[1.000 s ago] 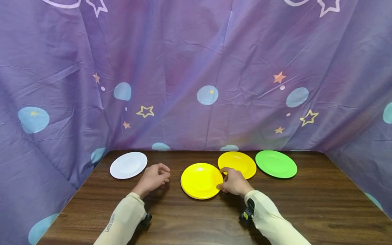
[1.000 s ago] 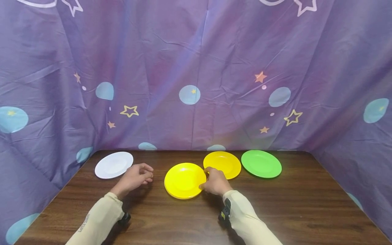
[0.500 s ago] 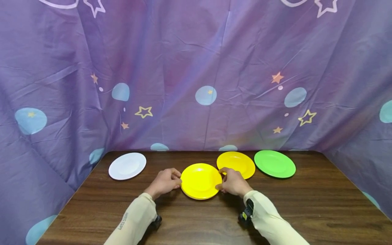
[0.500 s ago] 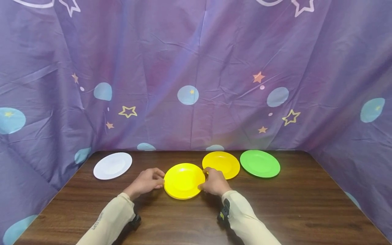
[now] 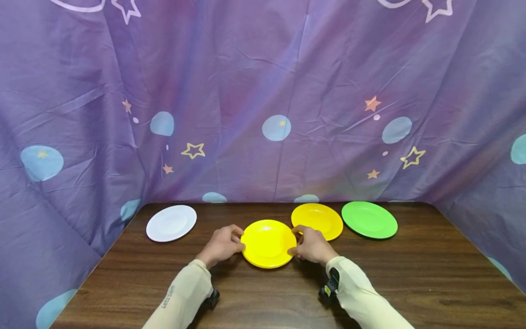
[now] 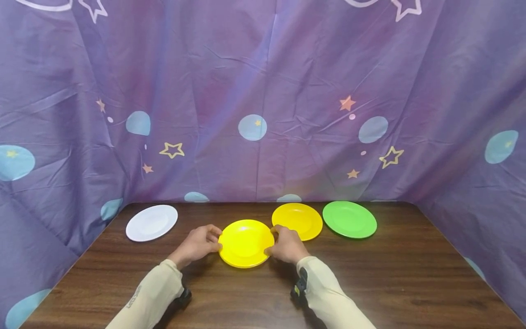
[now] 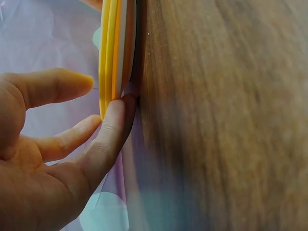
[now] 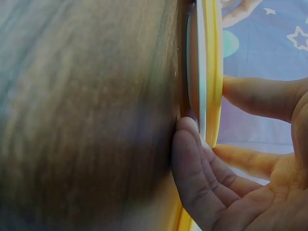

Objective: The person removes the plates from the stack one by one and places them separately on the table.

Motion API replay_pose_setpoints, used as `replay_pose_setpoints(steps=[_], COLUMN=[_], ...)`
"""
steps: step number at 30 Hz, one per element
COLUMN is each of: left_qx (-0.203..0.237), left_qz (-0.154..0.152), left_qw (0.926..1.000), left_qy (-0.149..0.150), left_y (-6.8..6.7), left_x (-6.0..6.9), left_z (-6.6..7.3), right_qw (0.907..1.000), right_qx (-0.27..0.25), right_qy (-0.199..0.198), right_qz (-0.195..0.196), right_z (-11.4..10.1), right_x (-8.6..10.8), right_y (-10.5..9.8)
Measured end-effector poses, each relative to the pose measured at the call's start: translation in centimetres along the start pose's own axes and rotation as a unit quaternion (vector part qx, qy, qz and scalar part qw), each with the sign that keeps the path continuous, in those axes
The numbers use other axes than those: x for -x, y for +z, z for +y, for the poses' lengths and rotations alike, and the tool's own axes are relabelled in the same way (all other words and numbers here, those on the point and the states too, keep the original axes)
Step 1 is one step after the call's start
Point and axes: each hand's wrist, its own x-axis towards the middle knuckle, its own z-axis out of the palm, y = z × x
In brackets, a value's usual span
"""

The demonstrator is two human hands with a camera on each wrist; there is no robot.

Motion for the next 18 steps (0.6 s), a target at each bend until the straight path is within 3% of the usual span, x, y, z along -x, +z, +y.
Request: replay_pose_setpoints(steps=[7,18], left_qx=[0.032,0.036], left_qz=[0.002,-0.007], left_qw=[0.9995,0.9991], left_qy=[-0.009,-0.021], left_y=[0.01,-0.02], left_x=[-0.16,-0.23], left_z=[-0.29,-0.30], right_qw=[0.9997,0.9950], right_qx=[0.020,0.094], right_qy=[-0.012,-0.036], right_qz=[-0.002,0.004], right_z=[-0.14,-0.29], right_x=[0.17,-0.21], right_y=[0.20,0.49])
